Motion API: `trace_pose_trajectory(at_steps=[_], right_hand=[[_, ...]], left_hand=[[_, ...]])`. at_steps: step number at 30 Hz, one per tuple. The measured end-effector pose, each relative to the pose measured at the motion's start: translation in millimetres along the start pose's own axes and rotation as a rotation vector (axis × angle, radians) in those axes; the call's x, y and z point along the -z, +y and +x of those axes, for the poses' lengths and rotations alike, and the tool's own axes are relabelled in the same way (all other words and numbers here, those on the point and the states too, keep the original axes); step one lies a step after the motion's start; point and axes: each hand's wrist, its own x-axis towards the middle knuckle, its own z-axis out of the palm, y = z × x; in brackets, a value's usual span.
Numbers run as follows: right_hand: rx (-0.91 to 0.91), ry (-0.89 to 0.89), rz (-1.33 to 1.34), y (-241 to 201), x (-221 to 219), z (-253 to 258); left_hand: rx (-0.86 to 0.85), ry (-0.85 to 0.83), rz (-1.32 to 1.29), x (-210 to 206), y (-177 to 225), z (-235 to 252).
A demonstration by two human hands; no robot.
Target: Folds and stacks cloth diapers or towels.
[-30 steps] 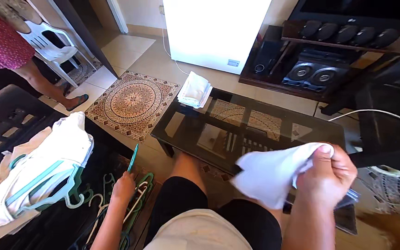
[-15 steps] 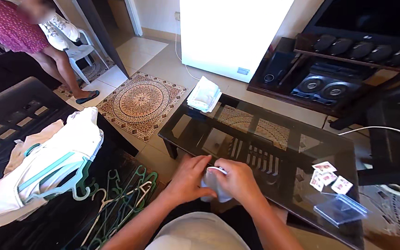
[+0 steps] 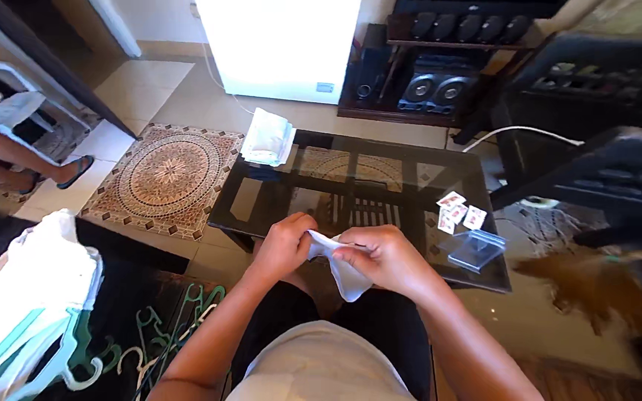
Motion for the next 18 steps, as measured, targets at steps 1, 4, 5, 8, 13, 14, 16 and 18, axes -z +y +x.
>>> trace_pose_trajectory(at_steps=[1, 4, 5, 8, 13, 14, 16, 18], right_hand=[[-0.026, 0.019, -0.035, -1.0, -1.1, -4.0], [-0.059, 0.178, -0.349, 6.6, -7.3, -14.9], [-0.084, 0.233, -0.446, 11.6, -9.0, -18.9], [-0.206, 0.389, -0.632, 28.6, -12.9, -36.4], [-0.414, 0.576, -0.743, 54.7, -1.7, -83.7], [-0.441, 0.602, -0.737, 55.0, 1.3, -94.0], [-0.451, 0.664, -0.705, 49.4, 4.9, -109.8], [-0.414, 0.747, -0.671, 34.8, 6.3, -119.2]], left_hand=[[0.016, 0.034, -0.089, -5.0, 0.0, 1.3], [-0.060, 0.129, -0.291, -18.0, -2.1, 6.0], [-0.106, 0.104, -0.306, -19.0, -1.9, 7.3], [-0.218, -0.011, -0.139, -15.8, 4.6, 10.4], [-0.292, 0.101, 0.295, -7.4, 7.9, 11.3], [-0.288, 0.123, 0.344, -4.6, 6.9, 10.7], [-0.279, 0.161, 0.422, 0.1, 2.3, 10.7], [-0.266, 0.189, 0.482, 4.8, -3.8, 11.8]])
